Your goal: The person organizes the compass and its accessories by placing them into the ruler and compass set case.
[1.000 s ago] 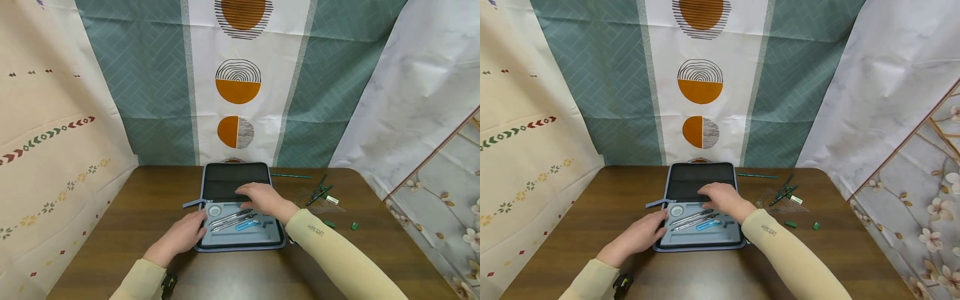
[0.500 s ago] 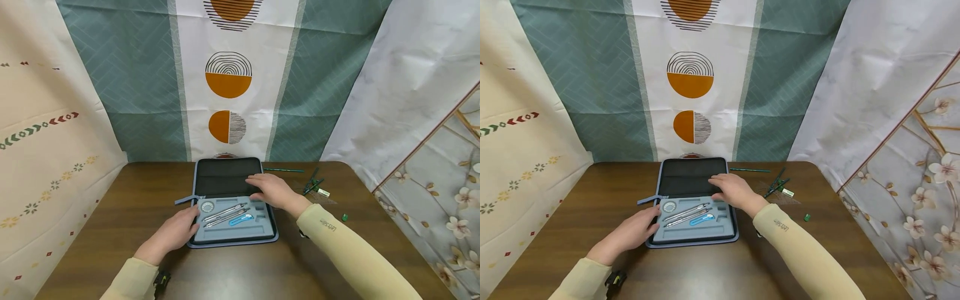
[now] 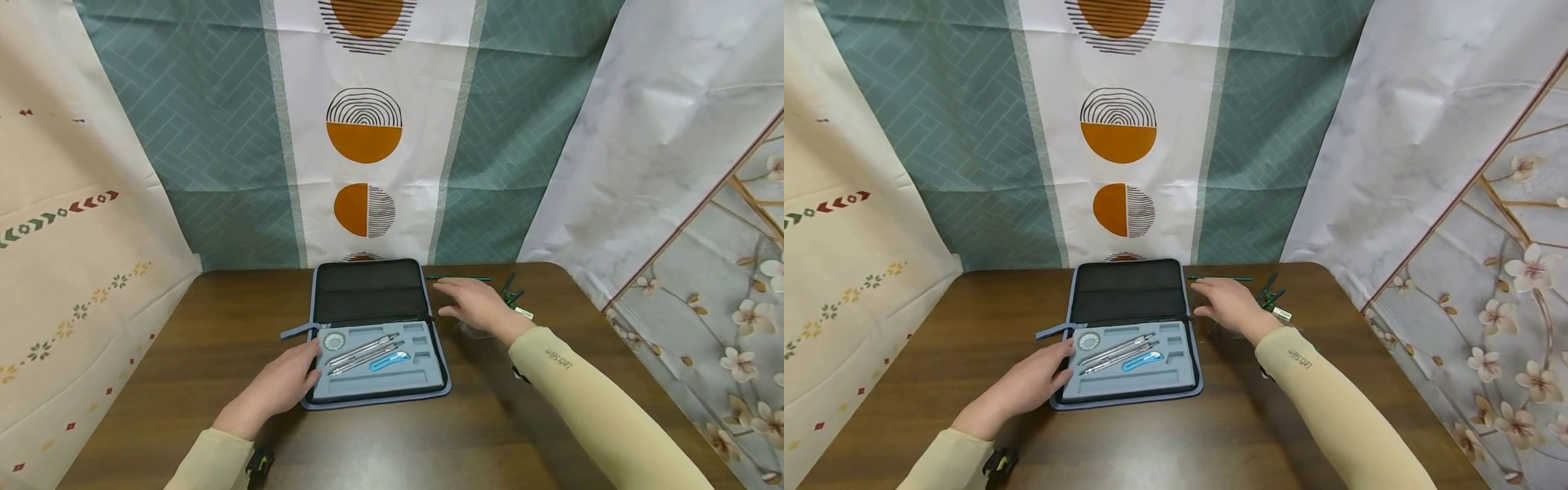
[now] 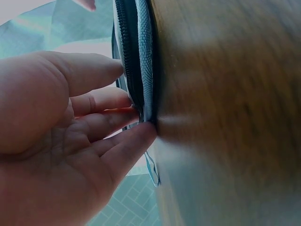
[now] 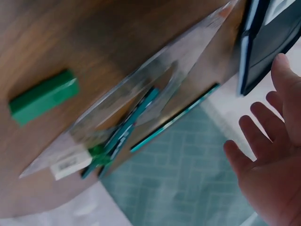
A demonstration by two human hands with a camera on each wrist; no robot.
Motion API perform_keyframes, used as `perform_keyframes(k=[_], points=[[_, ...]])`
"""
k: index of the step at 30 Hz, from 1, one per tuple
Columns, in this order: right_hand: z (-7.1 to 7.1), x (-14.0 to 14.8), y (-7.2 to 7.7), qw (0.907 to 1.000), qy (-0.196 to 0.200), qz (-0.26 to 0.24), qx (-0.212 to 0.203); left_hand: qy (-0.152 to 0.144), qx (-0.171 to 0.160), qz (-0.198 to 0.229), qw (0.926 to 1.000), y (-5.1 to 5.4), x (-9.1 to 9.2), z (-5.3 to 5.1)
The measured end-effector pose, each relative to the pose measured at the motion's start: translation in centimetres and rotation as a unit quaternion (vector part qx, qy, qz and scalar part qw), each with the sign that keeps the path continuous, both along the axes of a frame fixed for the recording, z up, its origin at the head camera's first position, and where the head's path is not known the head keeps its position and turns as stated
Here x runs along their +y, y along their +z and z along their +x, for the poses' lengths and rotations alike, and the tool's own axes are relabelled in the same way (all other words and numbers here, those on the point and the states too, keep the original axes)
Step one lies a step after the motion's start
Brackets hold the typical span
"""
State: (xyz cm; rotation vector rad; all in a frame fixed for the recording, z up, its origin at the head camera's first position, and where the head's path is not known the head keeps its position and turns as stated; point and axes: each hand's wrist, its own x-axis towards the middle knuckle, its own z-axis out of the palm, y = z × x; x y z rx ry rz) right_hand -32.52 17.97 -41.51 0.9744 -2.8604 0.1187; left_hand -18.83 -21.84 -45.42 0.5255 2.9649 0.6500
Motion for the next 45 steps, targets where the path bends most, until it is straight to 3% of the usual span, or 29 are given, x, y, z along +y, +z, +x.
perform_keyframes(k=[11, 20, 29, 45], points=[[-2.3, 3.1, -0.3, 0.9988, -0.046, 0.009, -0.015, 0.005, -0.001, 0.008, 1.0000, -0.4, -0.4, 0.1], [-4.8, 4.3, -2.0, 0.9933, -0.096, 0.042, -0.050, 0.010, -0.008, 0.010, 0.9999, -0.9, -0.4, 0.2], [-7.0, 4.3, -2.8, 0.9880, -0.129, 0.038, -0.075, 0.012, -0.002, 0.008, 0.9999, -0.6, -0.4, 0.0], [-7.9, 3.3, -2.1, 0.9813, -0.157, 0.055, -0.097, 0.012, 0.007, 0.009, 0.9999, -0.3, -0.2, -0.1]])
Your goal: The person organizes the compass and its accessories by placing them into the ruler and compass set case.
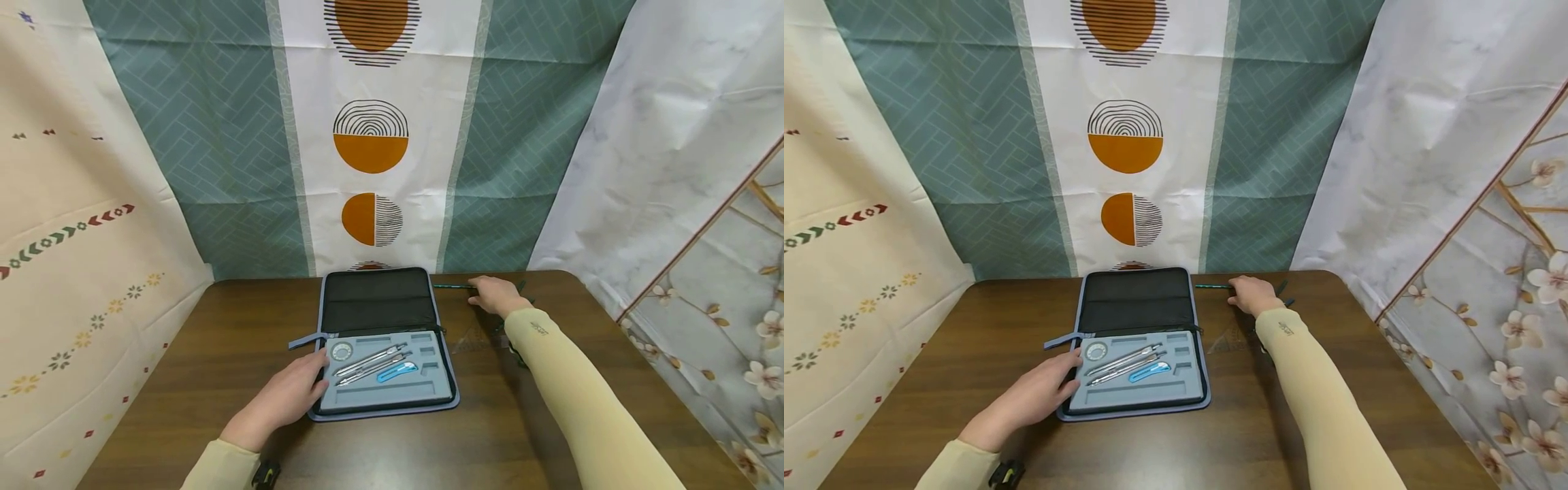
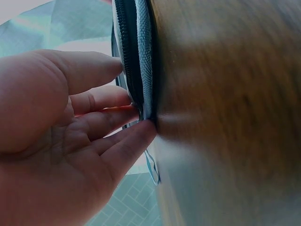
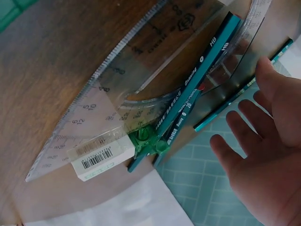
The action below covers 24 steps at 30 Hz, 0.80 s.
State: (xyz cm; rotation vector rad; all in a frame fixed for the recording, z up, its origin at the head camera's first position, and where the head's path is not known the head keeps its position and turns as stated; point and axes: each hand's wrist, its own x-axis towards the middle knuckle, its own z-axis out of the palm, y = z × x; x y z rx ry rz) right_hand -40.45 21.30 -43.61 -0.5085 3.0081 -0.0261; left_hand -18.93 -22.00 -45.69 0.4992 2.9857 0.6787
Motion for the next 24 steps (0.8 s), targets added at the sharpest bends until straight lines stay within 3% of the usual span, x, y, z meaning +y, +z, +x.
perform_keyframes(k=[10, 24], points=[[-0.65, 0.21, -0.67, 0.9999, -0.006, -0.002, -0.016, -0.003, 0.002, 0.001, 1.0000, -0.05, -0.04, -0.01], [-0.30, -0.04, -0.25, 0.9997, 0.011, 0.010, 0.022, 0.001, 0.006, -0.003, 1.0000, 0.06, 0.07, 0.15]])
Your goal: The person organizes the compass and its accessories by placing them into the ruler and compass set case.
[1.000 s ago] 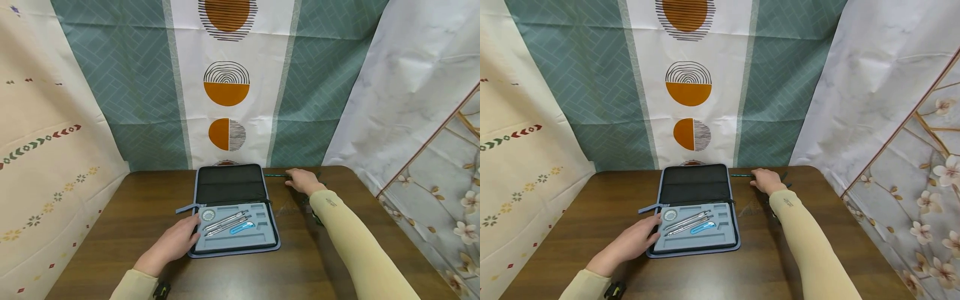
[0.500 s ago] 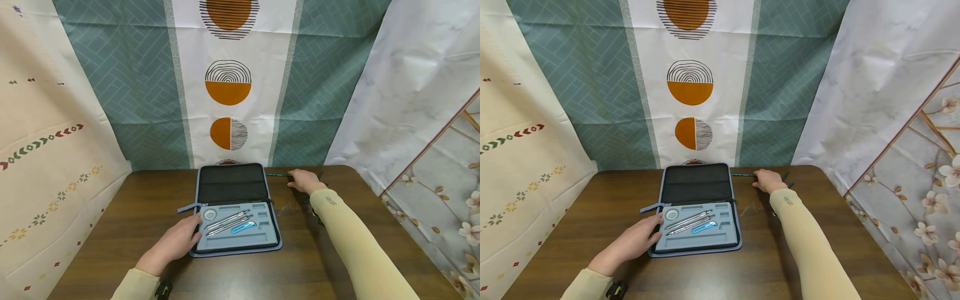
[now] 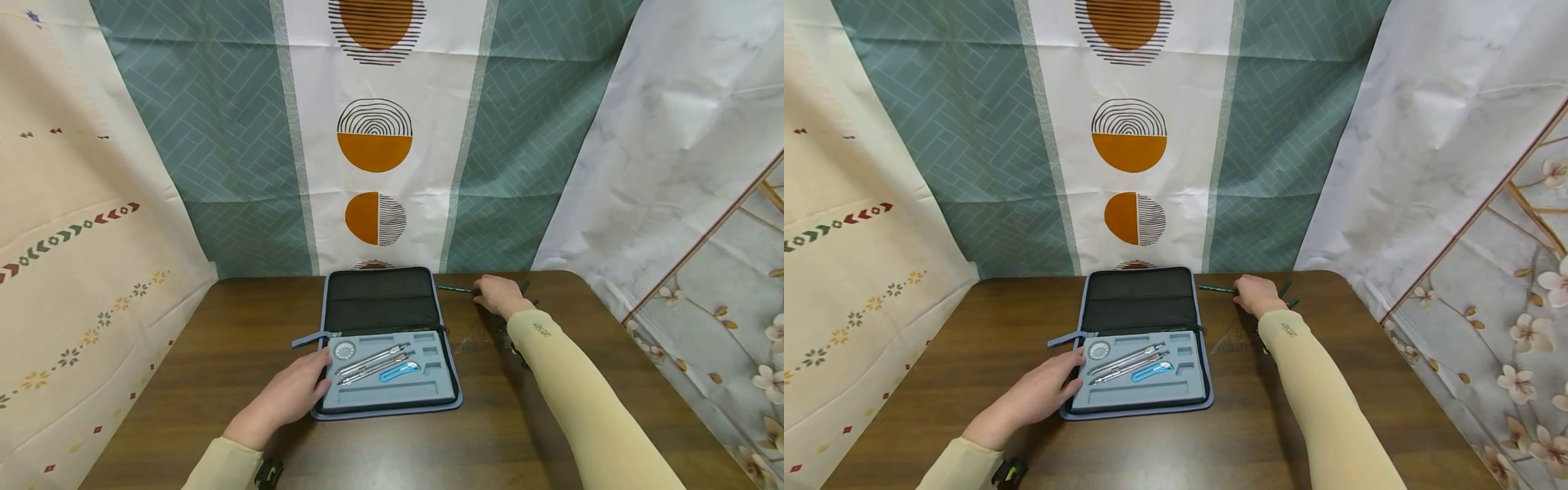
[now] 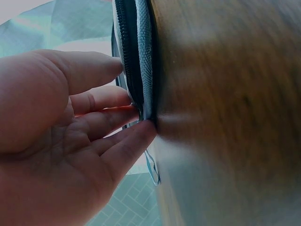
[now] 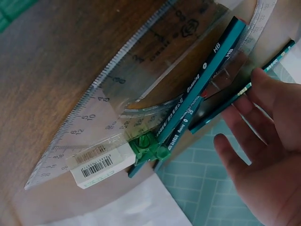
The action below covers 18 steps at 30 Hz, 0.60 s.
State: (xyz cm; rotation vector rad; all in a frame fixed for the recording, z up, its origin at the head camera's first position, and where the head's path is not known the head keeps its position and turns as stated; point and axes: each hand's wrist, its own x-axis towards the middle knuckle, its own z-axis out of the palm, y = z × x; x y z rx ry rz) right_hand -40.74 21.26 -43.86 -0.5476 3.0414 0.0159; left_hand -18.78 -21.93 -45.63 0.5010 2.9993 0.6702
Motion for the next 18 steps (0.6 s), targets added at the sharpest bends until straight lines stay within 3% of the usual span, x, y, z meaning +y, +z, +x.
perform_keyframes(k=[18], points=[[-0.76, -0.27, -0.14, 0.9996, -0.003, -0.010, 0.024, 0.000, 0.000, 0.005, 1.0000, 0.26, 0.07, 0.12]])
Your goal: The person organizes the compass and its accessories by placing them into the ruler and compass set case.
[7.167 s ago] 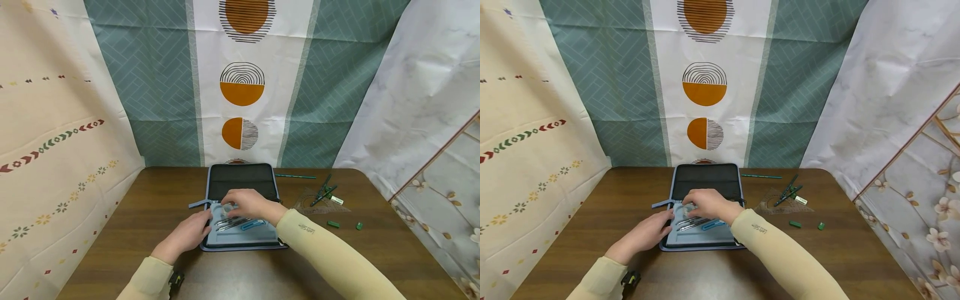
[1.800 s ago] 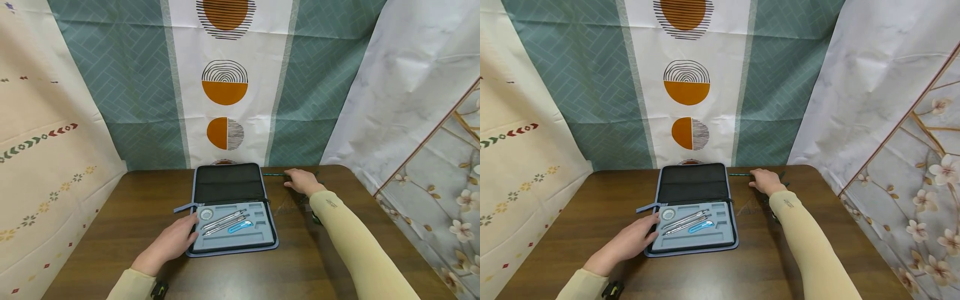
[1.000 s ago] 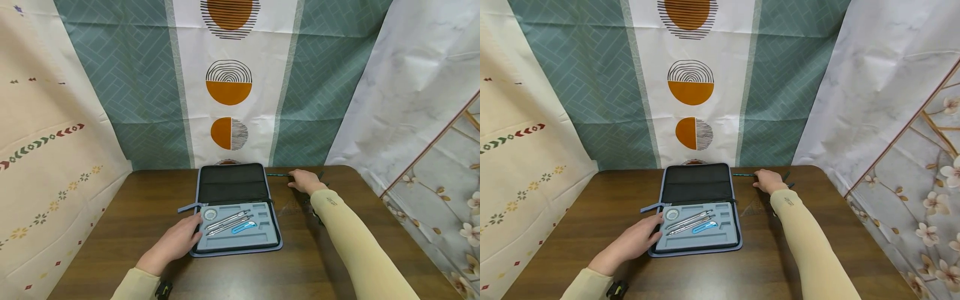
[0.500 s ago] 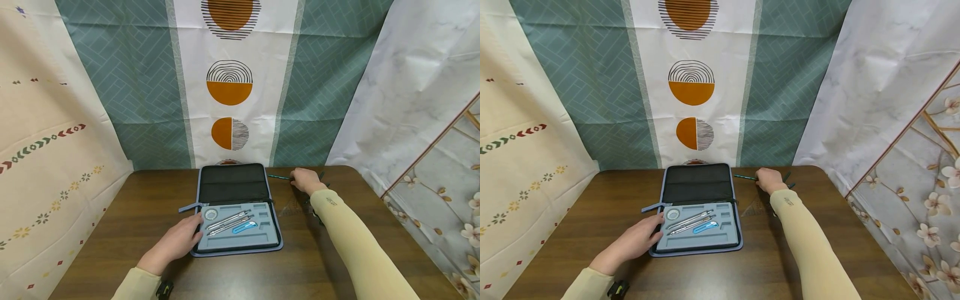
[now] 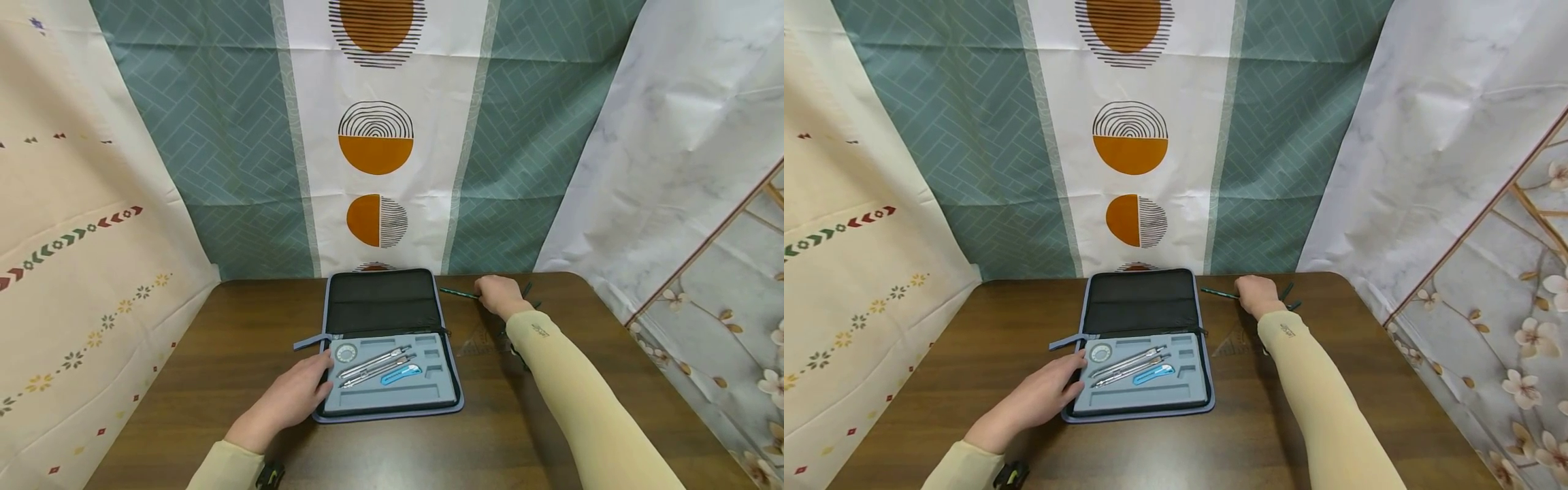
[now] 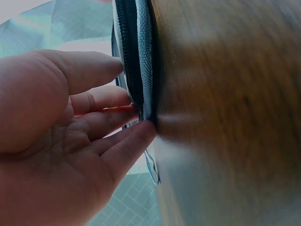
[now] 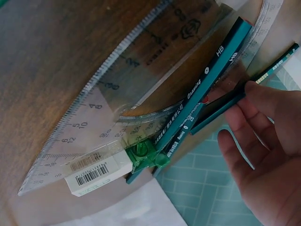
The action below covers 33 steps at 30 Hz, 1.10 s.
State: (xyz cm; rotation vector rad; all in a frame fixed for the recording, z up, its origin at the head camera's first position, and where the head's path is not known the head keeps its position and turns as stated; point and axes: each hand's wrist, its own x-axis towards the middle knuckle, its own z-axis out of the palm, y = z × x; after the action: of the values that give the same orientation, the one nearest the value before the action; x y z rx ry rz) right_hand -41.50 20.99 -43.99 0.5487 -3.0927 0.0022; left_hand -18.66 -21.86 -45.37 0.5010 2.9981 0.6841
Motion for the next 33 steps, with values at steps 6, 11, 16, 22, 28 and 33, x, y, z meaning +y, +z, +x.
perform_keyframes(k=[6, 11, 16, 22, 28, 33], points=[[0.1, 0.0, -0.2, 1.0000, -0.003, 0.004, -0.005, 0.003, -0.011, 0.002, 0.9999, -0.1, 0.0, 0.0], [0.2, 0.0, -0.4, 0.9999, -0.007, 0.009, -0.009, 0.007, -0.017, 0.000, 0.9998, -0.3, 0.1, -0.1], [0.0, -0.3, -0.4, 0.9997, -0.024, 0.004, -0.007, 0.008, -0.015, -0.003, 0.9998, -0.3, 0.0, -0.2], [0.3, -0.3, -0.4, 0.9992, -0.038, -0.013, 0.001, 0.007, -0.020, 0.004, 0.9998, -0.2, 0.0, -0.1], [1.1, -0.3, 0.2, 0.9985, -0.038, -0.036, 0.016, 0.005, -0.018, 0.000, 0.9998, -0.1, 0.0, -0.1], [2.1, -0.3, 0.9, 0.9977, -0.042, -0.045, 0.030, 0.005, -0.019, -0.006, 0.9998, -0.2, 0.0, -0.1]])
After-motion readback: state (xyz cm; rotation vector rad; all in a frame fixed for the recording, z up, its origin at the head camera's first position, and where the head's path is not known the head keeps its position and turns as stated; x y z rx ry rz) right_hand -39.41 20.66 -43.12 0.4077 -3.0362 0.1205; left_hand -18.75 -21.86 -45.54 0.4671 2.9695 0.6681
